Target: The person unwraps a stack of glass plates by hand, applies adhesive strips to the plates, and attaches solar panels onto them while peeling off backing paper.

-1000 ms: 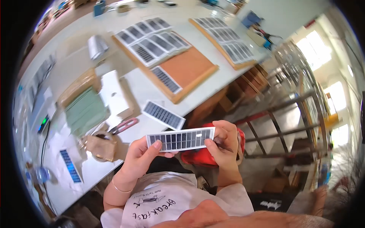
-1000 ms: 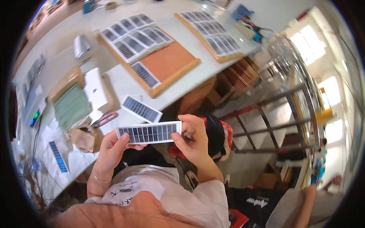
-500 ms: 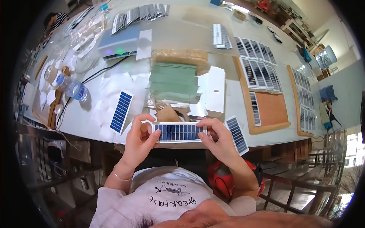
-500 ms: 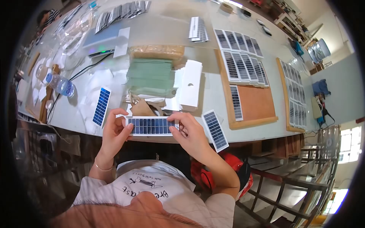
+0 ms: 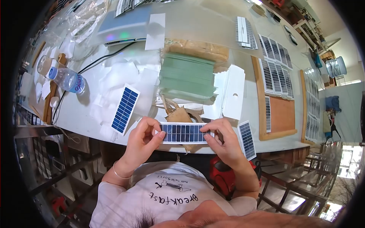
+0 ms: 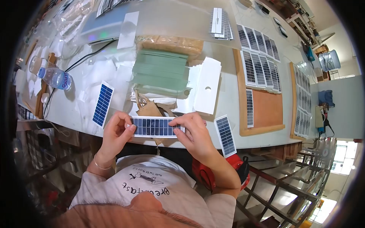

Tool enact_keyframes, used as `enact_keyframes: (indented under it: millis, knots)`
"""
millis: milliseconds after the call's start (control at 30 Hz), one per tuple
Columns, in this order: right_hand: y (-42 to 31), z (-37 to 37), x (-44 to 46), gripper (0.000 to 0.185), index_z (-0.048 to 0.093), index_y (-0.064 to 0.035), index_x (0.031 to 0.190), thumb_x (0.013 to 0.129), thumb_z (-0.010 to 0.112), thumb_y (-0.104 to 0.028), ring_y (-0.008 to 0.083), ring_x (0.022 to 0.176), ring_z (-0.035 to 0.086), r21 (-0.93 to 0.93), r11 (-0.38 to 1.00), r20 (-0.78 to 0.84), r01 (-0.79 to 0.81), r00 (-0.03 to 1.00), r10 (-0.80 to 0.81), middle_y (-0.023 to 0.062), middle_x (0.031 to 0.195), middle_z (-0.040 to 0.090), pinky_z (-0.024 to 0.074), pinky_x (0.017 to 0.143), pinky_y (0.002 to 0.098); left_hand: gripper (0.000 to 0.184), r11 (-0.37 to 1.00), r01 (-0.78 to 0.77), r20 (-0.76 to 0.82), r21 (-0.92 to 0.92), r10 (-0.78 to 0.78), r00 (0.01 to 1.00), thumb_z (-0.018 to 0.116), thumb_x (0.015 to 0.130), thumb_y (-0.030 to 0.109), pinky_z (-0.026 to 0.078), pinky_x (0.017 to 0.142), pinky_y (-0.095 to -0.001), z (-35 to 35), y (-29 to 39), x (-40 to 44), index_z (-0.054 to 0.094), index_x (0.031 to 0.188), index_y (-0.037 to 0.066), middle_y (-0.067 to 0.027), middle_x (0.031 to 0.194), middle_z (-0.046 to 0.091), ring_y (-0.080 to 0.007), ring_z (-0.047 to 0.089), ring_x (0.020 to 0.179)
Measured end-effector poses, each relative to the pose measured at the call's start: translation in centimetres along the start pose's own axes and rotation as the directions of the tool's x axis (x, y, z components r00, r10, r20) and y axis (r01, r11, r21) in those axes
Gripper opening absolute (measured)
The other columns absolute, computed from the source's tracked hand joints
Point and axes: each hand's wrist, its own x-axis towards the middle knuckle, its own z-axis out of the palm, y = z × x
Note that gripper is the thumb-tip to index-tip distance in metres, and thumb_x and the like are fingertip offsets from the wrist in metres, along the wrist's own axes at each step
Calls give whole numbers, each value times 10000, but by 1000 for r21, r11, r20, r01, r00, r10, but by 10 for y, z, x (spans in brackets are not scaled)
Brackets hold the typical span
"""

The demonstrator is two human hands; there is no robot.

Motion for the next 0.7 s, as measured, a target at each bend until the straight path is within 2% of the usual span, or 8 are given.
enact_keyframes:
  millis: [167, 333, 467, 567, 667, 700]
  knots:
    - [3, 7, 5, 243, 658, -82, 1087, 870, 656, 26, 85, 763, 428, -11, 997, -37, 78, 996, -78, 37, 1018, 488, 348, 624, 208, 137, 1000, -1, -30, 20, 1, 1000, 617, 949, 5, 367, 551, -175, -4, -1, -4, 492, 997, 36, 25, 746, 523, -14, 452, 645]
    - [-3, 6, 3, 232, 659, -87, 1076, 869, 660, 20, 93, 765, 435, 5, 1000, -22, 14, 1000, -14, 44, 1025, 481, 357, 632, 210, 131, 991, -47, -41, 129, 52, 998, 634, 940, 11, 353, 550, -173, -4, -1, -6, 511, 976, 38, 36, 747, 509, -10, 437, 646]
    - [2, 7, -2, 232, 660, -89, 1064, 865, 658, 29, 102, 778, 457, -52, 998, -46, 40, 998, -43, 65, 1064, 489, 370, 641, 208, 136, 992, -52, -36, 111, 57, 998, 644, 933, 13, 347, 541, -175, 1, -1, -6, 517, 973, 41, 38, 745, 510, -10, 434, 638]
    - [10, 6, -7, 230, 653, -87, 1066, 863, 679, 18, 230, 943, 488, -97, 991, -57, 89, 994, -95, 87, 1011, 492, 459, 793, 281, 140, 991, -51, -21, 127, 55, 998, 651, 930, 18, 347, 533, -180, 4, -2, -6, 520, 975, 42, 34, 740, 517, -12, 435, 624]
    - [7, 6, -13, 226, 656, -60, 1041, 844, 662, 53, 150, 882, 517, -35, 999, -86, -2, 996, -1, 93, 1078, 507, 422, 721, 236, 146, 990, -43, -7, 136, 45, 999, 661, 926, 29, 349, 526, -186, 6, -3, -6, 524, 973, 45, 31, 729, 523, -15, 440, 609]
    - [5, 5, -15, 229, 655, -56, 1041, 841, 664, 56, 154, 894, 518, -42, 999, -97, -9, 995, 5, 95, 1081, 509, 425, 731, 240, 148, 988, -50, -3, 147, 51, 999, 664, 924, 33, 351, 525, -189, 7, -3, -6, 525, 972, 46, 31, 721, 523, -17, 443, 602]
